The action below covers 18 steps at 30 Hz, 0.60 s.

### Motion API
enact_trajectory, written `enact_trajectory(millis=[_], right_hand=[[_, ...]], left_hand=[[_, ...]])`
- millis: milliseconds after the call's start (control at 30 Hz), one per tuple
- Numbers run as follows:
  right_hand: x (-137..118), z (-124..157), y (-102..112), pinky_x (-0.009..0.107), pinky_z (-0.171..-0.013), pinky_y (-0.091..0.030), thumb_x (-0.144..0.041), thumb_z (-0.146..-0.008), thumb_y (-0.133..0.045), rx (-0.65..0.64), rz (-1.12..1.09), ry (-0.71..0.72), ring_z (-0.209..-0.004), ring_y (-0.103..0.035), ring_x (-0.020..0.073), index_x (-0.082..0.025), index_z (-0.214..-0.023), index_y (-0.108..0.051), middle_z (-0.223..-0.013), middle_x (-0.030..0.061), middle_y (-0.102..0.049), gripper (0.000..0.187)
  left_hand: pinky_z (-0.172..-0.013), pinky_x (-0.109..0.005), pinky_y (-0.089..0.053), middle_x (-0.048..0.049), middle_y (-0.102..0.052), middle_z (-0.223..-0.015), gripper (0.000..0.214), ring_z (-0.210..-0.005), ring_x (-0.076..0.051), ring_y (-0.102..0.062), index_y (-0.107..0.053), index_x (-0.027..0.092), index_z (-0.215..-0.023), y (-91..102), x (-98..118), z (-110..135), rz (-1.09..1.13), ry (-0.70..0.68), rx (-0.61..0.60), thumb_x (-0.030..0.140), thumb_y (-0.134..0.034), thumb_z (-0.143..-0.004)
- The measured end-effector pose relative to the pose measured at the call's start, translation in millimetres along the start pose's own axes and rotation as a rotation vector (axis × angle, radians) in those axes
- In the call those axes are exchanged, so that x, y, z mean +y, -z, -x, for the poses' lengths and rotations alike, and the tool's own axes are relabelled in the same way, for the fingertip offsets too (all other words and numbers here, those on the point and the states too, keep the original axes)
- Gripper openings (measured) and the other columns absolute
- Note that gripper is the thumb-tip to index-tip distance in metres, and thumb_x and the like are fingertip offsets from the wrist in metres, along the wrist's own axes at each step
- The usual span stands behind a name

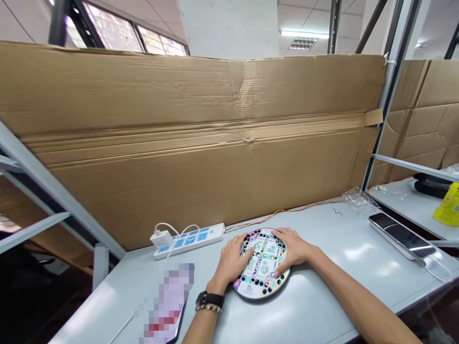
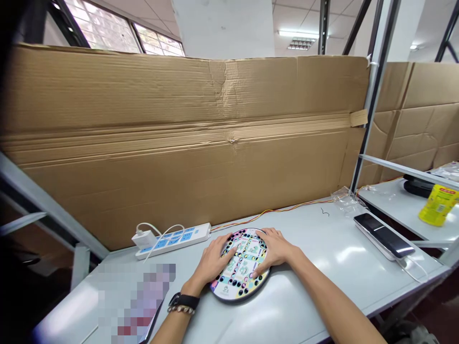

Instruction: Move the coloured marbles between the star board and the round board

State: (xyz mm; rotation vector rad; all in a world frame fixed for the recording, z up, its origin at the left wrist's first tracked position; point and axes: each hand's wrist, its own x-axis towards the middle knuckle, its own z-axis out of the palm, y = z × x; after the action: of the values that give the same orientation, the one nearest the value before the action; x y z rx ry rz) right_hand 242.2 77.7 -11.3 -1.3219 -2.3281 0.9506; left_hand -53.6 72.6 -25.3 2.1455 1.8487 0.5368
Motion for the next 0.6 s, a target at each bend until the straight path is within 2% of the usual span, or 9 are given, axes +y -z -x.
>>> enact_trajectory(millis=[67, 200, 300, 433, 533, 600], right_hand=[[-0.3, 0.5, -1.2, 0.065, -0.143, -0.030, -0.072, -0.058, -0.108, 0.027, -0.001, -0.013, -0.172, -0.040, 0.0493, -0.025, -0.185, -0.049, -0.186, 0.0215, -0.049, 0.148], [-2.8, 1.4, -3.7, 0.060, -0.139, -0.038, -0.066, -0.081, -0.097, 0.128, -0.030, -0.034, -0.162, -0.052, 0.0448, -0.024, -0.175, -0.062, -0.176, 0.0188, -0.062, 0.108], [-5.6, 1.6, -4.4, 0.056, -0.135, -0.043, -0.060, -0.092, -0.090, 0.179, -0.020, -0.055, -0.156, -0.059, 0.0415, -0.024, -0.169, -0.067, -0.166, 0.0171, -0.070, 0.087], [-8.6, 1.2, -3.5, 0.054, -0.127, -0.045, -0.051, -0.097, -0.084, 0.269, 0.052, -0.122, -0.147, -0.064, 0.0399, -0.023, -0.156, -0.075, -0.154, 0.0178, -0.077, 0.065], [-10.5, 1.3, -1.5, 0.052, -0.118, -0.048, -0.050, -0.098, -0.082, 0.326, 0.057, -0.188, -0.128, -0.072, 0.0366, -0.024, -0.136, -0.083, -0.131, 0.0141, -0.085, 0.046], [-11.9, 1.7, 0.0, 0.049, -0.114, -0.049, -0.053, -0.098, -0.082, 0.334, 0.044, -0.212, -0.115, -0.074, 0.0338, -0.024, -0.125, -0.086, -0.113, 0.0109, -0.085, 0.040]], left_hand=[[-0.129, -0.052, -0.055, -0.0141, -0.076, -0.167, 0.065, -0.155, -0.038, -0.069, -0.071, 0.025, -0.164, 1.0, 0.4, -0.2, 0.000, 0.000, 0.000, 0.052, -0.060, -0.106], [-0.126, -0.051, -0.057, -0.0141, -0.079, -0.163, 0.064, -0.151, -0.038, -0.071, -0.072, 0.025, -0.161, 4.9, 2.6, 0.2, -0.010, 0.010, 0.014, 0.052, -0.061, -0.104], [-0.123, -0.051, -0.059, -0.0153, -0.081, -0.159, 0.063, -0.146, -0.038, -0.075, -0.074, 0.023, -0.158, 8.7, 5.1, 0.9, -0.024, 0.028, 0.019, 0.052, -0.061, -0.104], [-0.115, -0.045, -0.061, -0.0139, -0.084, -0.152, 0.056, -0.139, -0.036, -0.079, -0.079, 0.024, -0.149, 13.0, 7.7, 1.4, -0.056, 0.125, 0.034, 0.053, -0.057, -0.106], [-0.105, -0.043, -0.063, -0.0135, -0.088, -0.142, 0.049, -0.131, -0.036, -0.083, -0.084, 0.026, -0.135, 15.0, 8.0, 0.9, -0.074, 0.196, 0.044, 0.052, -0.054, -0.107], [-0.101, -0.042, -0.063, -0.0133, -0.091, -0.136, 0.047, -0.127, -0.037, -0.084, -0.085, 0.027, -0.128, 16.0, 7.9, 0.5, -0.082, 0.221, 0.049, 0.053, -0.053, -0.107]])
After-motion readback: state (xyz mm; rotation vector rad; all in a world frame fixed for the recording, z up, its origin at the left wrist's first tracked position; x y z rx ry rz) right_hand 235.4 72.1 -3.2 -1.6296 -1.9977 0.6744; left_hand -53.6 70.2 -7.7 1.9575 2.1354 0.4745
